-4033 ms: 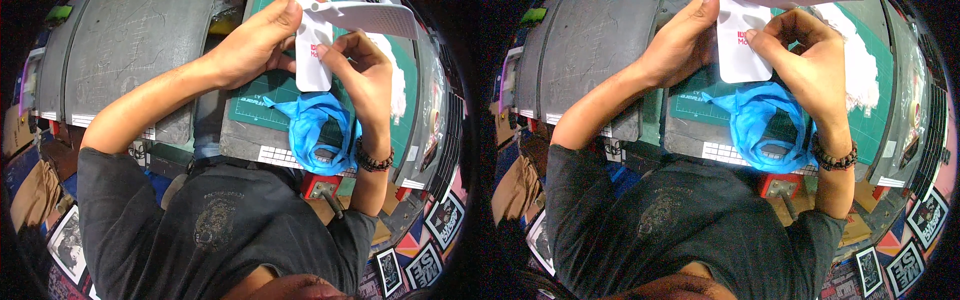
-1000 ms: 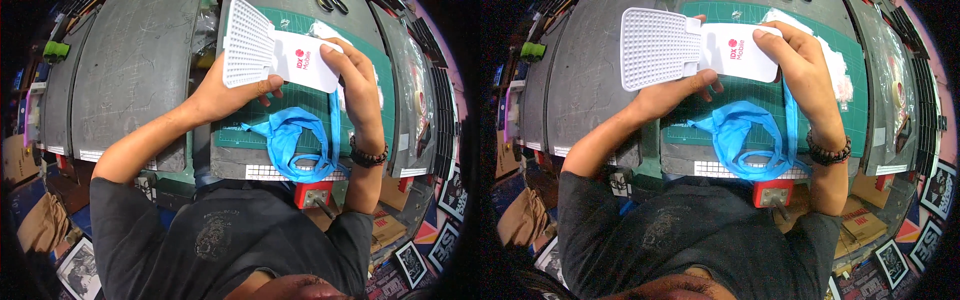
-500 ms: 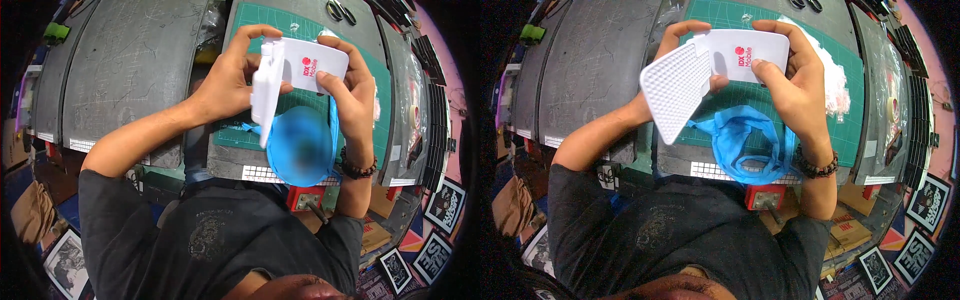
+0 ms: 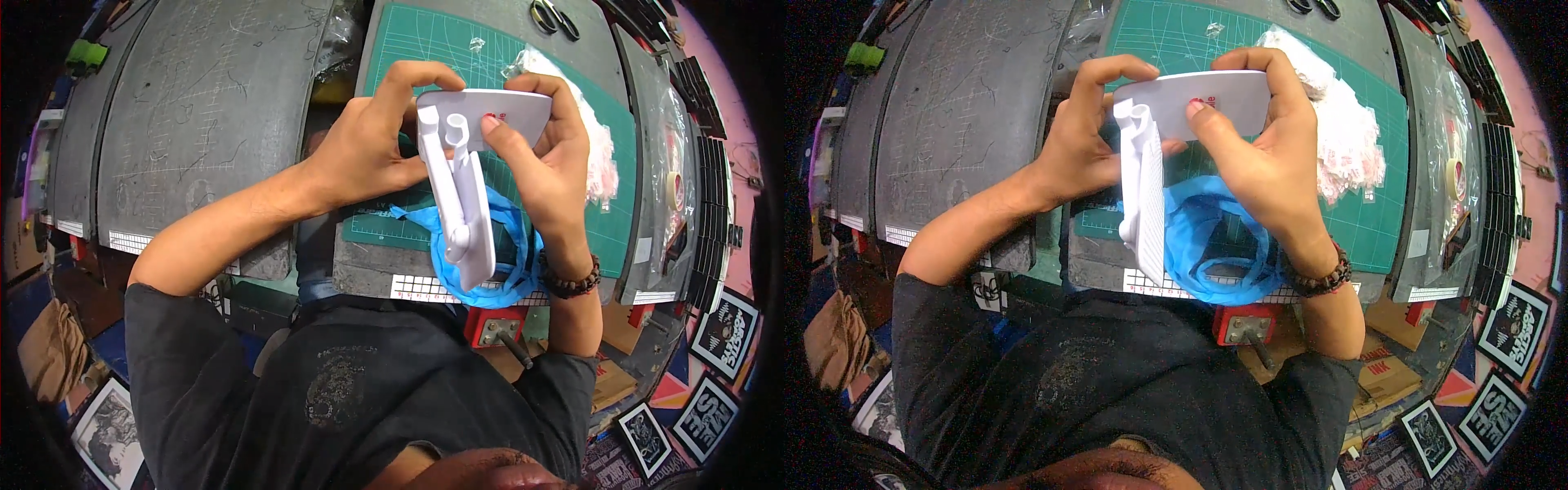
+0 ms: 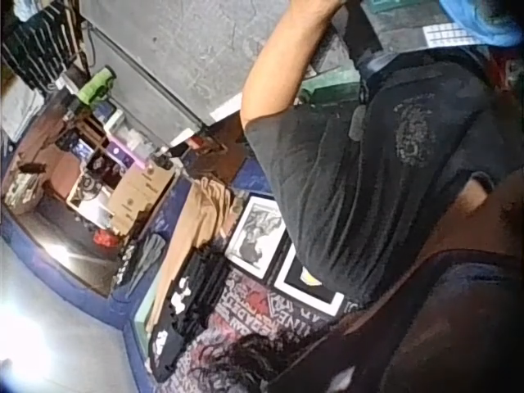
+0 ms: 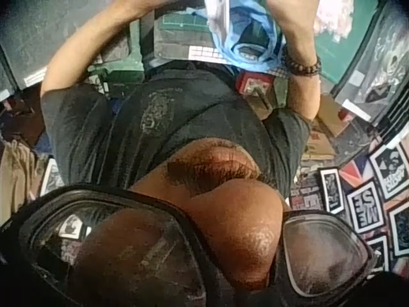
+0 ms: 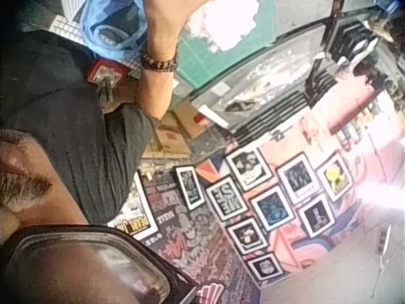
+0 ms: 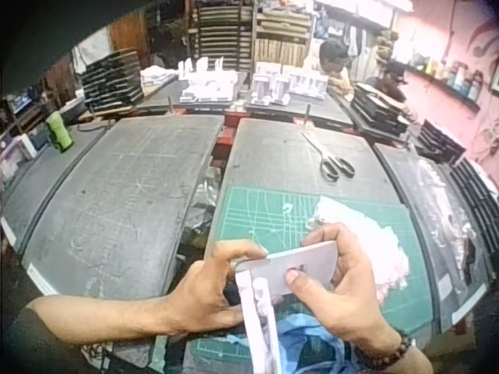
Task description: The recorder is peeling protective layers and assembling white plastic promotional stands or holders.
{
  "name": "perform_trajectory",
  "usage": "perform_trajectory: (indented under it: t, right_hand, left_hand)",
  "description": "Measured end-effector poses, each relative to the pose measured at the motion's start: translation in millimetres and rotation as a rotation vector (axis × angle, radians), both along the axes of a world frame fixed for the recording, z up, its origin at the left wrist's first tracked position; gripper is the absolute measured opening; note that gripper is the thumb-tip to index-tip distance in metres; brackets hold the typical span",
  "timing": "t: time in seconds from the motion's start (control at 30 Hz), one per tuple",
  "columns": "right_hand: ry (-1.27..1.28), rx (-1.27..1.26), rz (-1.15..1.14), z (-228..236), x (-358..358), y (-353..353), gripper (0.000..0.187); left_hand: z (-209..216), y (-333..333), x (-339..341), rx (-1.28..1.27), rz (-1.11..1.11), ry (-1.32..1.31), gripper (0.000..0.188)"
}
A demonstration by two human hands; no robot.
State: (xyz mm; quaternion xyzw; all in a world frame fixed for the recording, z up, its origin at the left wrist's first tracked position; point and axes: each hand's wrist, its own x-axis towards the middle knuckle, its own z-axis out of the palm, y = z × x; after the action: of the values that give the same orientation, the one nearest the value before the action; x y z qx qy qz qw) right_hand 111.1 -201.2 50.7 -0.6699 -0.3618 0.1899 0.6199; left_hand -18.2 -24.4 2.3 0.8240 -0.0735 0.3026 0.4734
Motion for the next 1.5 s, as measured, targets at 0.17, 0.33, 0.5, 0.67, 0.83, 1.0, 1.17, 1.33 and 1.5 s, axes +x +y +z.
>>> perform_trajectory:
  t: [0.17, 0.33, 0.5, 0.67, 0.83, 1.0, 1.17, 1.33, 1.5]
  right_hand:
    - [-0.012, -0.012, -0.010, -1.7, -0.9, 0.8, 0.033]
    - [0.003, -0.022, -0.017, -1.2, -2.8, 1.0, 0.034]
    - [-0.009, -0.032, -0.025, -1.3, -3.1, 1.5, 0.034]
    - [-0.023, -0.025, -0.023, -1.3, -3.4, 1.7, 0.033]
    - [-0.044, -0.034, -0.025, -1.3, -4.3, 3.1, 0.033]
    - [0.009, -0.022, -0.010, -0.7, -4.5, 3.4, 0.034]
    - [0.005, -0.028, -0.009, -0.9, -3.7, 3.5, 0.033]
    - [-0.006, -0.044, 0.004, -0.2, -2.2, 2.8, 0.032]
    - [0.027, -0.038, 0.005, -0.5, -2.5, 2.6, 0.032]
  left_hand:
    - [3.9, 1.2, -1.0, 0.038, -0.041, -0.014, 0.076]
    - [4.8, 0.6, 1.3, 0.087, -0.072, -0.040, 0.078]
    - [3.5, 0.4, 1.1, 0.091, -0.069, -0.031, 0.078]
    - [3.7, 0.0, 1.4, 0.083, -0.071, -0.031, 0.077]
    - [4.2, -1.0, 1.2, 0.103, -0.059, -0.043, 0.076]
    - [3.9, -0.6, 1.6, 0.098, -0.056, -0.051, 0.076]
    - [2.9, -0.6, 1.5, 0.086, -0.056, -0.046, 0.076]
    - [1.4, -0.3, 2.5, 0.091, -0.059, -0.043, 0.078]
    - [0.7, -0.2, 2.4, 0.109, -0.061, -0.037, 0.079]
